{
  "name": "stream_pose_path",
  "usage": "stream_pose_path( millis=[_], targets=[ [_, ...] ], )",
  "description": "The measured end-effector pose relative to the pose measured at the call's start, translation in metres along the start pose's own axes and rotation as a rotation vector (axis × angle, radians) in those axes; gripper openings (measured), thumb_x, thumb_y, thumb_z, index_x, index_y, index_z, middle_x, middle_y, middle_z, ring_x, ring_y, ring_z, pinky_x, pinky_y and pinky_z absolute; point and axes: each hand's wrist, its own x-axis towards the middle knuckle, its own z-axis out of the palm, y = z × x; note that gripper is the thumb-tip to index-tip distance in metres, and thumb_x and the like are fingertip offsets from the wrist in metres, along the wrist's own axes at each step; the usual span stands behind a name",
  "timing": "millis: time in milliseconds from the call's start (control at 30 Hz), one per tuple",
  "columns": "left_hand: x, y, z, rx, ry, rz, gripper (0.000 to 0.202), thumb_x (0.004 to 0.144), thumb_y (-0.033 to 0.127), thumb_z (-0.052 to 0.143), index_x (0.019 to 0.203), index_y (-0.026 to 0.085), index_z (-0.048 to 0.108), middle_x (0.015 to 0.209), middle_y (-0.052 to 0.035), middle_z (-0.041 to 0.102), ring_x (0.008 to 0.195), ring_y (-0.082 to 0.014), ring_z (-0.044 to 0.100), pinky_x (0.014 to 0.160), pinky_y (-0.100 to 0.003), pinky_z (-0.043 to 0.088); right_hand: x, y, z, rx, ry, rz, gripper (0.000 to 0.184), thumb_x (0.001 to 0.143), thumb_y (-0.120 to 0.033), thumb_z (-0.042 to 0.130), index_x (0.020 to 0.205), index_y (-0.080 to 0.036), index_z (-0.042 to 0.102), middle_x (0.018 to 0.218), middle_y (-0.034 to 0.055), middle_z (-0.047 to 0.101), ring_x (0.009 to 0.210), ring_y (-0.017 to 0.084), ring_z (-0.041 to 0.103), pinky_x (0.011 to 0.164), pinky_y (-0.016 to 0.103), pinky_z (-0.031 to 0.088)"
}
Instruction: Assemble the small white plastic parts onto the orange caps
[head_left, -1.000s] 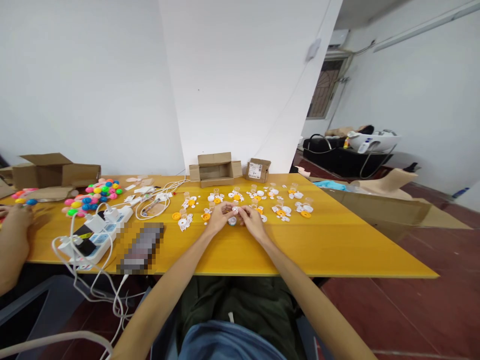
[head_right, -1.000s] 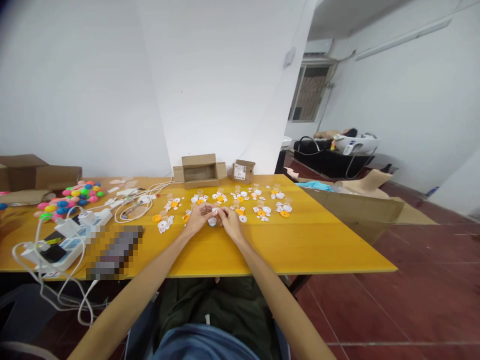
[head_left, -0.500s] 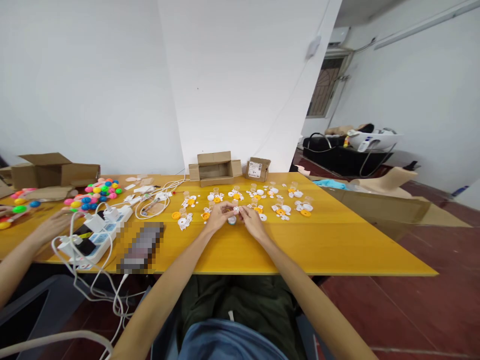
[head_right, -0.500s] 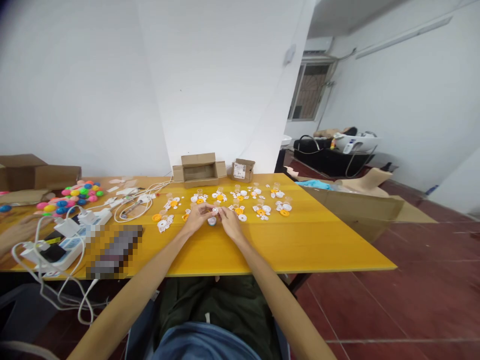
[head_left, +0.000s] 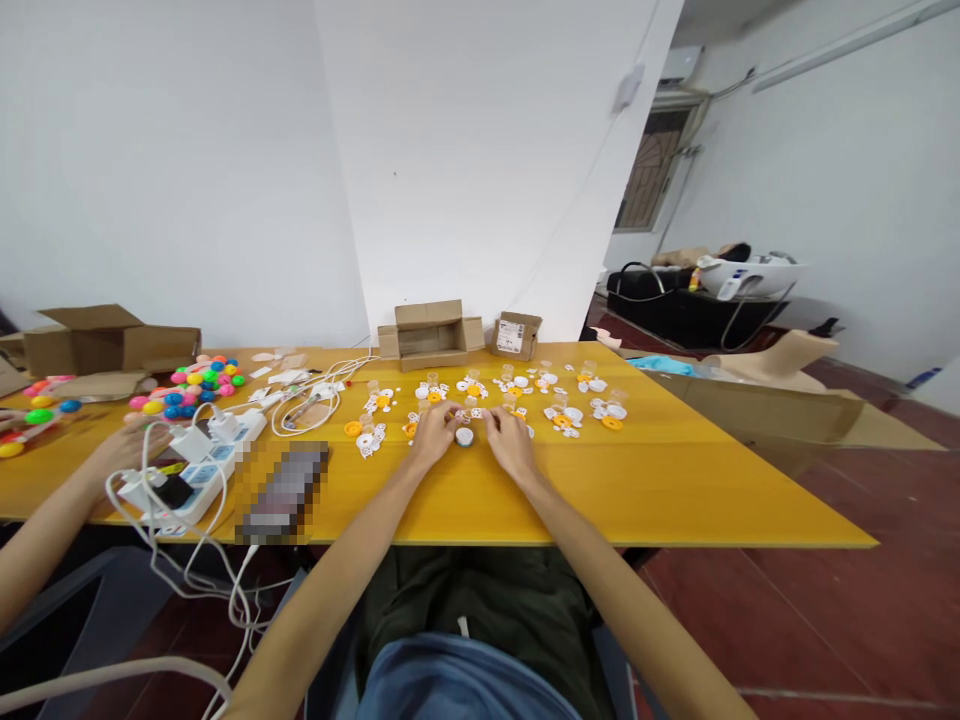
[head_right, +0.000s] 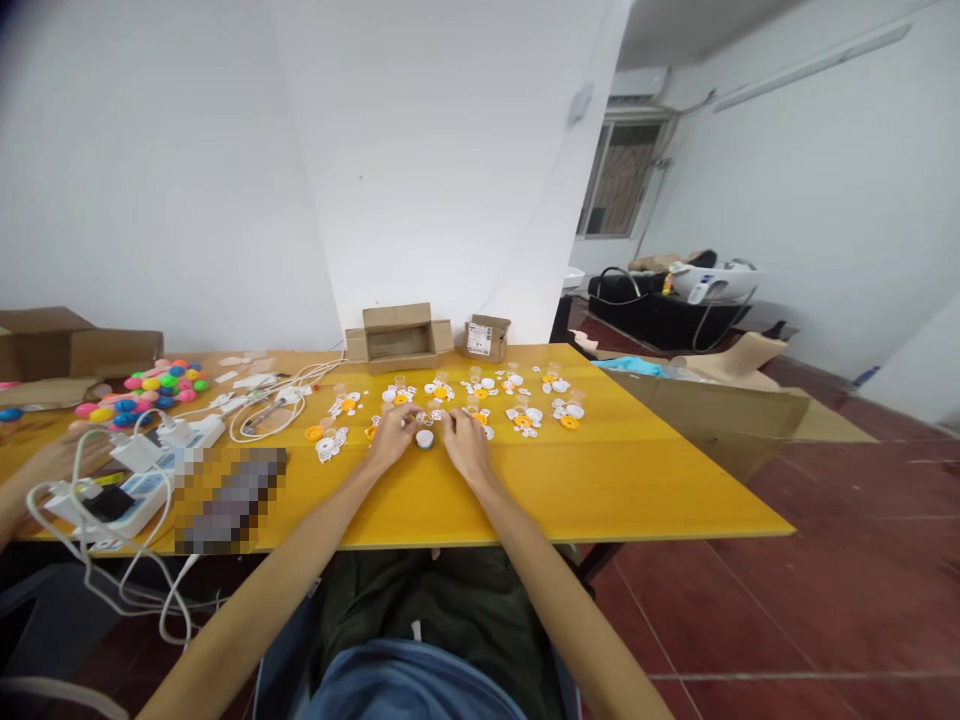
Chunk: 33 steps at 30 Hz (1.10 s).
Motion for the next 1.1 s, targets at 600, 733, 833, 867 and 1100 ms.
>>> stream_pose_path(
  millis=[600, 733, 833, 867, 1100],
  targets=[
    [-0.003, -0.004, 0.003, 0.408, -0.001, 0.099, 0.013, 0.087, 0.017, 0.068, 0.083, 0.028, 0.075, 0.097, -0.01, 0.076, 0.117, -0.0344, 0.053, 0.1, -0.048, 0.037, -0.008, -0.013, 0.002, -0.456, -0.13, 0.045, 0.012, 0.092, -0.023, 0.065, 0.096, -0.026, 0.076, 0.111, 0.0101, 0.075, 0.097, 0.026, 0.071, 0.073, 0.031, 0.047],
    [-0.004, -0.003, 0.003, 0.47, -0.005, 0.086, 0.011, 0.089, 0.021, 0.067, 0.086, 0.027, 0.075, 0.104, -0.0106, 0.074, 0.122, -0.0346, 0.051, 0.098, -0.047, 0.037, -0.009, -0.019, -0.002, -0.473, -0.147, 0.054, 0.014, 0.094, -0.021, 0.063, 0.097, -0.026, 0.076, 0.113, 0.0097, 0.075, 0.099, 0.025, 0.071, 0.073, 0.03, 0.047],
    [-0.005, -0.001, 0.003, 0.481, -0.009, 0.091, 0.012, 0.09, 0.02, 0.067, 0.092, 0.027, 0.077, 0.111, -0.0107, 0.071, 0.124, -0.0343, 0.049, 0.099, -0.047, 0.036, -0.01, -0.023, -0.003, -0.504, -0.152, 0.054, 0.017, 0.095, -0.02, 0.06, 0.097, -0.026, 0.076, 0.113, 0.0098, 0.075, 0.099, 0.026, 0.072, 0.072, 0.03, 0.047],
    [-0.005, -0.001, 0.003, 0.484, -0.016, 0.098, 0.014, 0.09, 0.019, 0.066, 0.093, 0.027, 0.077, 0.113, -0.0105, 0.071, 0.124, -0.0339, 0.049, 0.1, -0.047, 0.036, -0.01, -0.025, -0.003, -0.519, -0.152, 0.054, 0.018, 0.095, -0.02, 0.059, 0.098, -0.025, 0.076, 0.112, 0.0099, 0.075, 0.099, 0.026, 0.072, 0.072, 0.031, 0.047],
    [-0.006, -0.002, 0.003, 0.51, -0.094, 0.174, 0.03, 0.093, 0.012, 0.055, 0.096, 0.029, 0.079, 0.119, -0.0091, 0.067, 0.123, -0.031, 0.046, 0.1, -0.046, 0.035, -0.011, -0.029, -0.006, -0.497, -0.151, 0.091, 0.018, 0.095, -0.019, 0.06, 0.099, -0.025, 0.076, 0.113, 0.0106, 0.074, 0.098, 0.026, 0.072, 0.075, 0.031, 0.047]
  ],
)
